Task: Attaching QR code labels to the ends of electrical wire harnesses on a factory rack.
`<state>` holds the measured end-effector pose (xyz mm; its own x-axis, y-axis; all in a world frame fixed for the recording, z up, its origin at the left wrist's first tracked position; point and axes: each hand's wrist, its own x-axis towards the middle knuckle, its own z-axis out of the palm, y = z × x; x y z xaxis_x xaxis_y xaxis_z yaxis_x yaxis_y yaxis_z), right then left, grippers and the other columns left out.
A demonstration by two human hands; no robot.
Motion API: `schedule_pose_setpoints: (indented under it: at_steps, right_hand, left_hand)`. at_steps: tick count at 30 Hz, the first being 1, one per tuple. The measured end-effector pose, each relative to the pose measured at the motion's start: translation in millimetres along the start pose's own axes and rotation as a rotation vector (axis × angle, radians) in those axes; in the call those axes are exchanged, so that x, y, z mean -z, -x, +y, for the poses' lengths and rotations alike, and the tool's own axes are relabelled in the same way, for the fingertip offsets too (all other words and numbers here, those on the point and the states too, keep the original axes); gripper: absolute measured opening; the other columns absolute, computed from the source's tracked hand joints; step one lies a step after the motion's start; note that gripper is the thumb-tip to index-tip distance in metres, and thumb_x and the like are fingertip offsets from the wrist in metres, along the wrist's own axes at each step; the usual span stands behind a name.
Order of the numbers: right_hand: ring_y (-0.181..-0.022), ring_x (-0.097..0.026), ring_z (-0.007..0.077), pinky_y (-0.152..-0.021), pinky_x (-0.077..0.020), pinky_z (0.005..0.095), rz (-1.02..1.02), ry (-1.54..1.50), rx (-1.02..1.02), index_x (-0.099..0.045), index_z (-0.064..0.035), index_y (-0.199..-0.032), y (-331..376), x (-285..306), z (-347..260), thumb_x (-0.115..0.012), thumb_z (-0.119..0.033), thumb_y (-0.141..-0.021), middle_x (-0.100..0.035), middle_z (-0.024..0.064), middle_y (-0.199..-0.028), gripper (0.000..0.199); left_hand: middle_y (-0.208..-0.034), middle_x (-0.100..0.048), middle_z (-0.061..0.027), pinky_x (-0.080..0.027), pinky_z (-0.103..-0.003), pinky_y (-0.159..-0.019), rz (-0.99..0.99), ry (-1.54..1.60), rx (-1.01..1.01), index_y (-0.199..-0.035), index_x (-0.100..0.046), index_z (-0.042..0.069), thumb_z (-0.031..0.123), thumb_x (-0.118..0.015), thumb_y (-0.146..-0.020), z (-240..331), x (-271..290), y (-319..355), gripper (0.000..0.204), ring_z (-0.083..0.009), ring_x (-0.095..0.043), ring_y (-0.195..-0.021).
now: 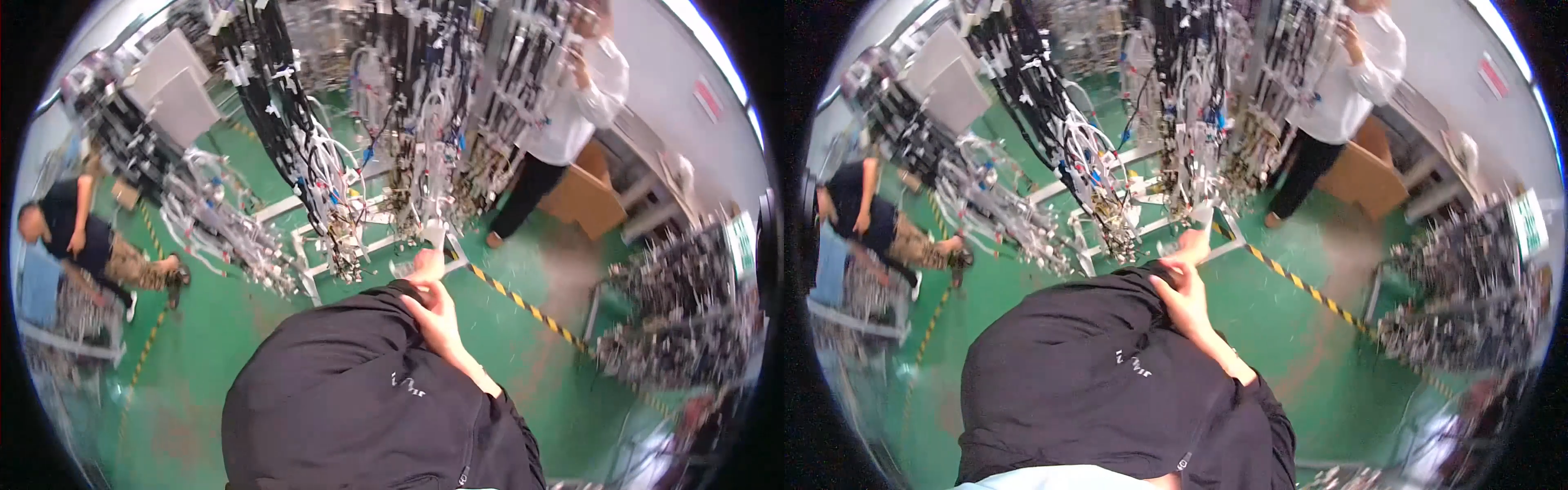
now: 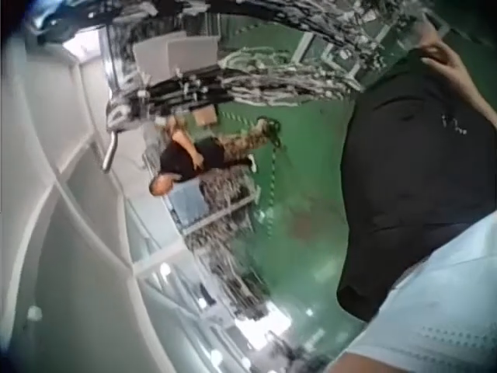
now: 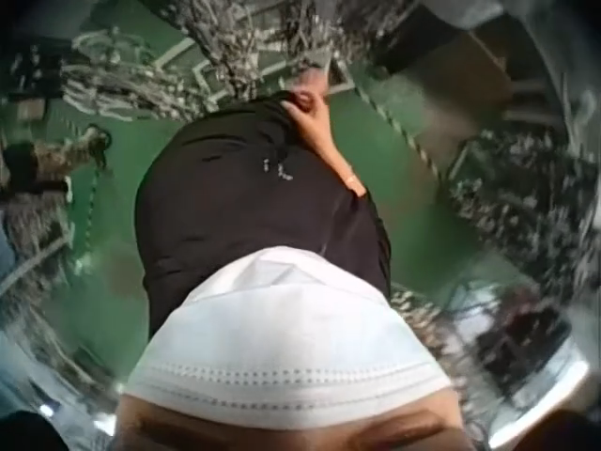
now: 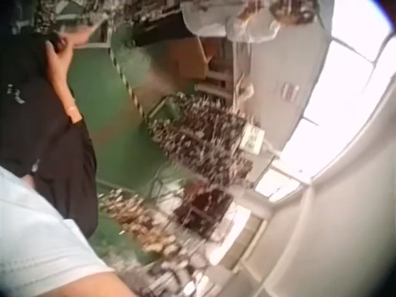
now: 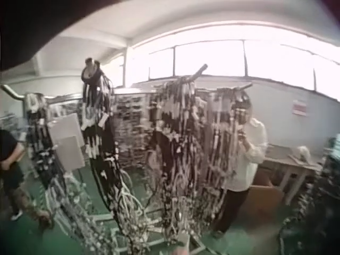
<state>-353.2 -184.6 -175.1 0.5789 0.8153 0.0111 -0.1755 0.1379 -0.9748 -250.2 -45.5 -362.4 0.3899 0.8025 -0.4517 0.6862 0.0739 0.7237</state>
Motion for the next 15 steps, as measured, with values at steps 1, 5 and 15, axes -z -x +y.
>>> schedule_pose_setpoints:
  at_steps: [1, 5, 15]
  right_hand:
    - [-0.088, -0.063, 0.0151, -0.078, -0.0516, 0.0296, -0.04, -0.006, -0.187, -0.054, 0.0, -0.115, -3, 23, -7, -0.072, -0.009, -0.086, -0.065, 0.0095, -0.097, 0.035]
    - [-0.094, -0.059, 0.0178, -0.089, -0.0453, 0.0306, -0.284, 0.346, -0.159, -0.053, 0.0, -0.112, -37, 43, -37, -0.073, -0.017, -0.087, -0.063, 0.0112, -0.097, 0.036]
    - [-0.099, -0.064, 0.0326, -0.088, -0.0507, 0.0368, -0.853, 0.468, 0.729, -0.063, -0.0048, -0.107, -163, 131, -140, -0.071, -0.001, -0.076, -0.066, 0.0137, -0.11, 0.032]
  left_hand:
    - [-0.097, -0.07, -0.0156, -0.055, -0.041, -0.067, 0.019, -0.048, 0.281, -0.117, -0.065, 0.002, 0.024, -0.057, -0.09, 37, 37, -6, 0.036, -0.0296, -0.069, -0.089]
    - [-0.088, -0.071, -0.0189, -0.054, -0.038, -0.071, 0.332, 0.713, 0.112, -0.097, -0.069, -0.003, 0.023, -0.074, -0.075, -59, 65, -85, 0.035, -0.0284, -0.069, -0.082]
    - [-0.108, -0.07, -0.0138, -0.039, -0.055, -0.097, 0.345, -0.24, 0.316, -0.105, -0.073, 0.012, 0.045, -0.066, -0.079, -99, 98, -99, 0.043, -0.0329, -0.063, -0.109]
